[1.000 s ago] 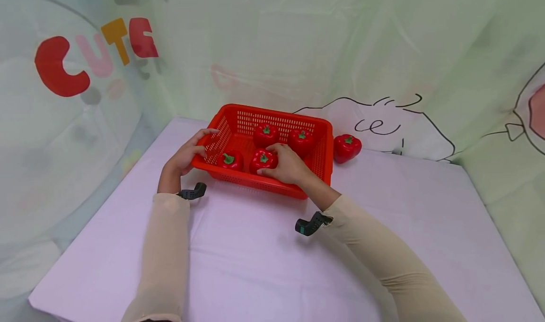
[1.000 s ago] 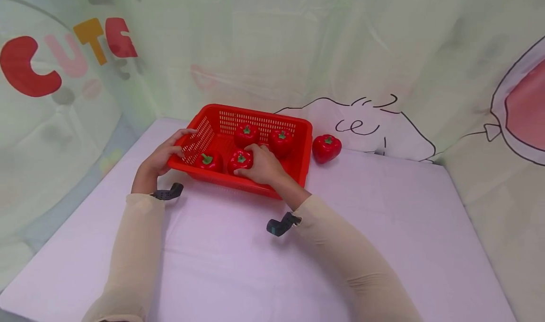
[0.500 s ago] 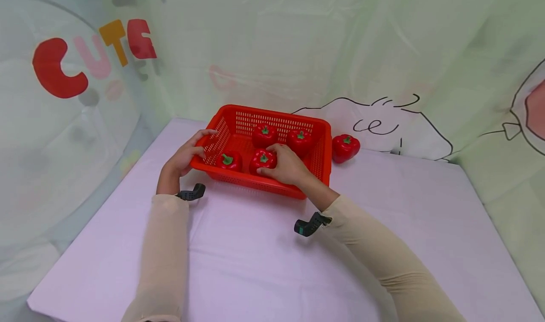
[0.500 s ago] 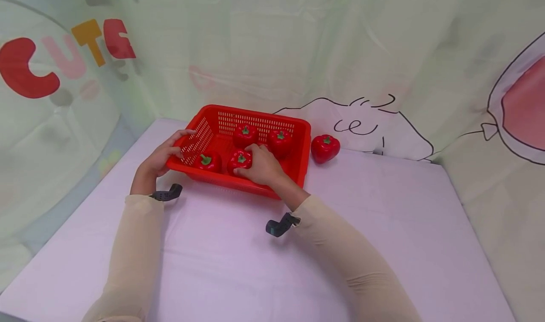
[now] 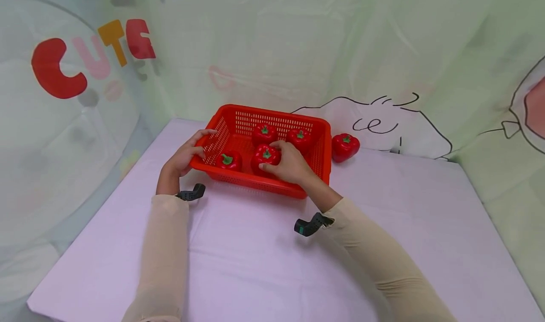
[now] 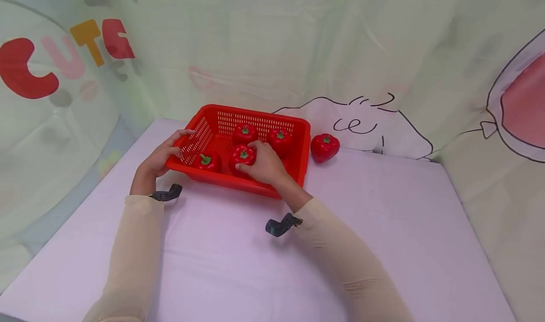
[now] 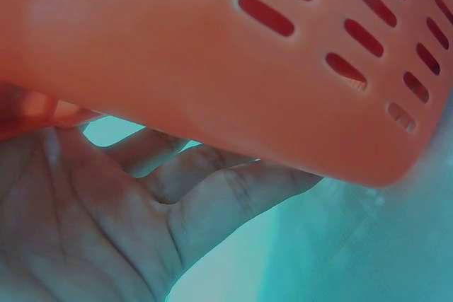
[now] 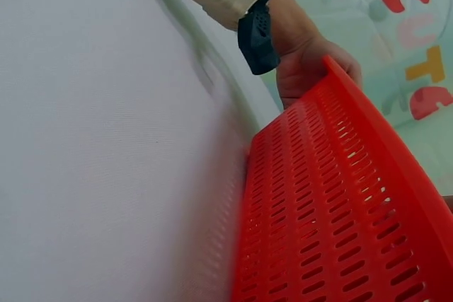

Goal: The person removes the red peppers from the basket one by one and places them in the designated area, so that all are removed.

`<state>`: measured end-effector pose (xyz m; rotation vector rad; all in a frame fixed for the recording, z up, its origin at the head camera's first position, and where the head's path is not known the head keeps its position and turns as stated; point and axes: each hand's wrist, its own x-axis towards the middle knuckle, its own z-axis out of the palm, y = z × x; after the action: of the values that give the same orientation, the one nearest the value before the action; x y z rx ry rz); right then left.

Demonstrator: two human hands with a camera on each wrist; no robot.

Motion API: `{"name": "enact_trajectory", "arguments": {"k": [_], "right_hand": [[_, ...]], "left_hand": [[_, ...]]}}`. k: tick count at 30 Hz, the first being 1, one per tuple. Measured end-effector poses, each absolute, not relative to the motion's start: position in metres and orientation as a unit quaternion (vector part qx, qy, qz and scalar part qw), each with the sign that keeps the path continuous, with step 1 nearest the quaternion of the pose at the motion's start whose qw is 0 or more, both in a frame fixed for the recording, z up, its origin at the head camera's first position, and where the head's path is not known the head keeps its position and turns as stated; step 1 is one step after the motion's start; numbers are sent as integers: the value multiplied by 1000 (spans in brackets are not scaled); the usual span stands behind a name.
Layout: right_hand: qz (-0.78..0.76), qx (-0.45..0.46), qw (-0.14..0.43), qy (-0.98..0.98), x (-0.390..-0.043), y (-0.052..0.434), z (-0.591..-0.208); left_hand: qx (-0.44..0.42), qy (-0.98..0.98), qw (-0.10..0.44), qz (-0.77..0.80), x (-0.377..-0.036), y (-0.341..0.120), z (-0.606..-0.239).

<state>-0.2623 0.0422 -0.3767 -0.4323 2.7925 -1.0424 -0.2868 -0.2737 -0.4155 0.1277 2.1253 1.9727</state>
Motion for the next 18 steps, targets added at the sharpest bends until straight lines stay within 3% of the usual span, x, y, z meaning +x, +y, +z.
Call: {"name": "enact_trajectory", "arguments": {"k": [18], "right_hand": [[-396,-132,53,907,-262,45,-375]], "left_hand": [[60,720,115,681,-287,-274,-416]]}}
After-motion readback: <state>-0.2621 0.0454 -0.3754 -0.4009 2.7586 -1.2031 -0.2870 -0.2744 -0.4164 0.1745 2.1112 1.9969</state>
